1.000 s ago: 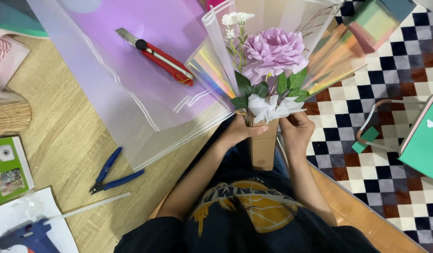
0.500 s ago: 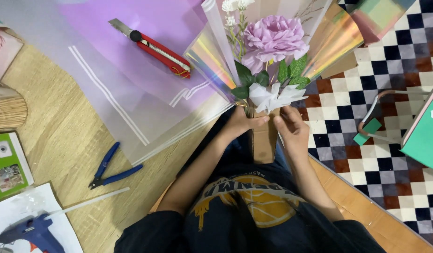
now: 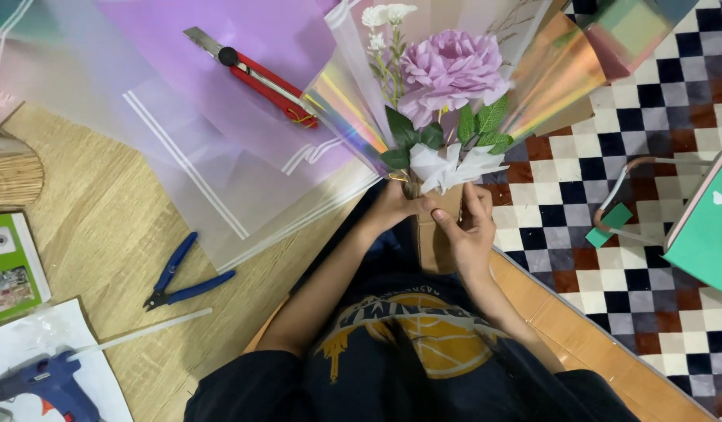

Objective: Adding iridescent decorative paper to a flower bouquet to enhance its presentation.

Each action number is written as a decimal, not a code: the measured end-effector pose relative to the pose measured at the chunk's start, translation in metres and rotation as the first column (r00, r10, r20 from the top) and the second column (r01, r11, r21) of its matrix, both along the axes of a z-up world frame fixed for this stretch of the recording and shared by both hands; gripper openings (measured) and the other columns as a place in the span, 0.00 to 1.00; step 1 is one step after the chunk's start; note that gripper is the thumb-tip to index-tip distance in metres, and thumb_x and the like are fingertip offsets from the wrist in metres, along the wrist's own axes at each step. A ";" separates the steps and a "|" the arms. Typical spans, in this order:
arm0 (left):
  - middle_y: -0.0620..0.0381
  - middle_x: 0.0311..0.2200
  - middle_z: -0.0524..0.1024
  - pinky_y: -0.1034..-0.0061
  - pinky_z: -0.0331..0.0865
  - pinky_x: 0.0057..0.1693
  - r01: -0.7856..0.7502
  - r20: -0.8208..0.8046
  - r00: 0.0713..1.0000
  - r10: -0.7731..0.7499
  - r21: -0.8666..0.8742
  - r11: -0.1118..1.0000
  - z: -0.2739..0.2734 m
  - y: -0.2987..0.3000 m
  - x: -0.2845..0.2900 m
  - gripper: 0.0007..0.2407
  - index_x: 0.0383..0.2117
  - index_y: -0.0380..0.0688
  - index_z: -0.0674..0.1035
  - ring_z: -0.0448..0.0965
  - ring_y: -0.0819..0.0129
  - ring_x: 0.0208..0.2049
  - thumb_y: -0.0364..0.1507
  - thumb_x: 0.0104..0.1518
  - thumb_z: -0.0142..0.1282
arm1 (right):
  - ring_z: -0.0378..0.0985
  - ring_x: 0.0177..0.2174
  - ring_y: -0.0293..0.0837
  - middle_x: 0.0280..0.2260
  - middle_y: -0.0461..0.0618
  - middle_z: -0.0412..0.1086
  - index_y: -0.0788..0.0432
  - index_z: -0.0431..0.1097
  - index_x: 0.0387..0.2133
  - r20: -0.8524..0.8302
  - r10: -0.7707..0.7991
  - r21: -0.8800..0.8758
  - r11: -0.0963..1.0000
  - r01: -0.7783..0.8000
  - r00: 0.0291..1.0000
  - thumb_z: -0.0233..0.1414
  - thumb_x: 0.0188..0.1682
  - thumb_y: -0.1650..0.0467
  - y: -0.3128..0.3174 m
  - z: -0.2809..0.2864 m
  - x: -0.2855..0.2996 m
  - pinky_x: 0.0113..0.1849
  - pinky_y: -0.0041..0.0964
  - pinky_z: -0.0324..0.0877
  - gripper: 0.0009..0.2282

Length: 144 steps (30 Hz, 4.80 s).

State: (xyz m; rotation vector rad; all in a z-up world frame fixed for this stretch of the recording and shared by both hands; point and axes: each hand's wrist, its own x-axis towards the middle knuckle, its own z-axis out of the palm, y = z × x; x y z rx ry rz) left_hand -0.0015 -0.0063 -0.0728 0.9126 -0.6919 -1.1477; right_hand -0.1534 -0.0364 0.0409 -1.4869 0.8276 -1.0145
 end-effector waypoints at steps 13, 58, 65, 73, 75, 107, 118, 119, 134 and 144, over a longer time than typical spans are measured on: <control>0.66 0.41 0.75 0.74 0.70 0.53 -0.071 -0.095 0.992 0.078 0.077 0.995 0.015 0.008 -0.004 0.24 0.49 0.46 0.74 0.73 0.77 0.44 0.32 0.48 0.76 | 0.68 0.51 0.43 0.48 0.54 0.63 0.70 0.62 0.61 0.012 -0.024 0.045 0.999 0.024 1.000 0.63 0.44 0.80 0.002 0.003 0.004 0.57 0.44 0.61 0.29; 0.53 0.53 0.77 0.73 0.74 0.57 -0.572 -0.008 0.819 0.574 0.084 0.816 0.245 0.086 0.136 0.26 0.61 0.43 0.68 0.77 0.68 0.52 0.36 0.56 0.61 | 0.68 0.31 0.33 0.24 0.36 0.56 0.66 0.66 0.59 0.062 -0.270 0.034 0.963 0.269 0.961 0.56 0.54 0.79 -0.083 0.056 -0.047 0.44 0.33 0.79 0.19; 0.58 0.64 0.69 0.73 0.62 0.65 -0.567 0.478 0.806 0.349 0.452 0.689 0.282 0.147 0.180 0.33 0.65 0.46 0.64 0.69 0.67 0.64 0.51 0.54 0.48 | 0.74 0.37 0.35 0.40 0.44 0.71 0.60 0.67 0.55 0.030 -0.134 0.141 0.982 0.128 0.991 0.57 0.51 0.78 -0.061 0.085 -0.014 0.41 0.26 0.78 0.18; 0.49 0.36 0.70 0.56 0.68 0.45 -0.879 0.980 0.153 0.128 0.075 0.472 0.260 0.190 0.180 0.24 0.44 0.39 0.74 0.74 0.53 0.35 0.52 0.65 0.50 | 0.74 0.34 0.34 0.34 0.42 0.70 0.54 0.67 0.44 0.013 0.073 0.186 0.980 -0.074 0.997 0.59 0.47 0.78 -0.043 0.105 0.041 0.35 0.26 0.72 0.14; 0.51 0.39 0.69 0.58 0.69 0.45 -0.875 0.976 -0.029 0.216 -0.129 0.466 0.283 0.189 0.154 0.24 0.52 0.36 0.72 0.73 0.60 0.32 0.48 0.65 0.55 | 0.70 0.28 0.31 0.26 0.38 0.65 0.52 0.66 0.34 -0.001 0.111 0.172 0.979 -0.109 0.994 0.61 0.47 0.78 -0.039 0.108 0.048 0.32 0.25 0.71 0.11; 0.62 0.23 0.79 0.77 0.64 0.32 -0.136 0.627 0.776 -0.063 0.264 0.955 0.167 0.064 0.000 0.13 0.46 0.47 0.80 0.75 0.75 0.22 0.39 0.65 0.48 | 0.72 0.50 0.37 0.49 0.41 0.66 0.52 0.62 0.57 0.156 0.039 0.087 0.995 -0.053 0.987 0.60 0.52 0.61 -0.110 0.124 0.000 0.52 0.30 0.73 0.22; 0.54 0.31 0.77 0.67 0.63 0.34 -0.056 0.668 0.719 -0.191 0.330 0.942 0.138 0.068 0.004 0.15 0.55 0.47 0.73 0.77 0.61 0.31 0.37 0.66 0.47 | 0.77 0.38 0.38 0.39 0.50 0.79 0.64 0.78 0.43 -0.620 0.586 0.179 0.753 -0.633 0.522 0.57 0.51 0.73 -0.216 0.128 -0.007 0.39 0.31 0.71 0.10; 0.53 0.44 0.83 0.69 0.71 0.40 -0.028 0.594 0.776 -0.212 0.368 0.929 0.140 0.069 0.007 0.16 0.55 0.45 0.73 0.85 0.60 0.46 0.39 0.65 0.46 | 0.77 0.37 0.38 0.37 0.52 0.79 0.65 0.78 0.43 -0.612 0.560 0.137 0.770 -0.623 0.558 0.58 0.51 0.73 -0.220 0.118 -0.007 0.38 0.29 0.72 0.09; 0.58 0.40 0.82 0.82 0.73 0.47 0.032 0.159 0.984 -0.076 0.265 0.964 0.110 0.062 0.011 0.12 0.43 0.42 0.81 0.83 0.70 0.45 0.36 0.61 0.58 | 0.78 0.42 0.41 0.41 0.55 0.77 0.66 0.76 0.43 -0.595 0.416 -0.093 0.814 -0.573 0.688 0.58 0.55 0.74 -0.197 0.114 -0.021 0.44 0.31 0.75 0.07; 0.61 0.30 0.81 0.80 0.80 0.34 -0.116 0.248 0.968 0.051 0.254 0.960 0.137 0.037 0.009 0.13 0.43 0.42 0.82 0.83 0.76 0.33 0.37 0.63 0.54 | 0.79 0.34 0.57 0.43 0.73 0.71 0.80 0.67 0.54 -0.382 0.045 -0.540 0.800 -0.262 0.923 0.53 0.65 0.85 -0.188 0.114 -0.014 0.34 0.42 0.76 0.07</control>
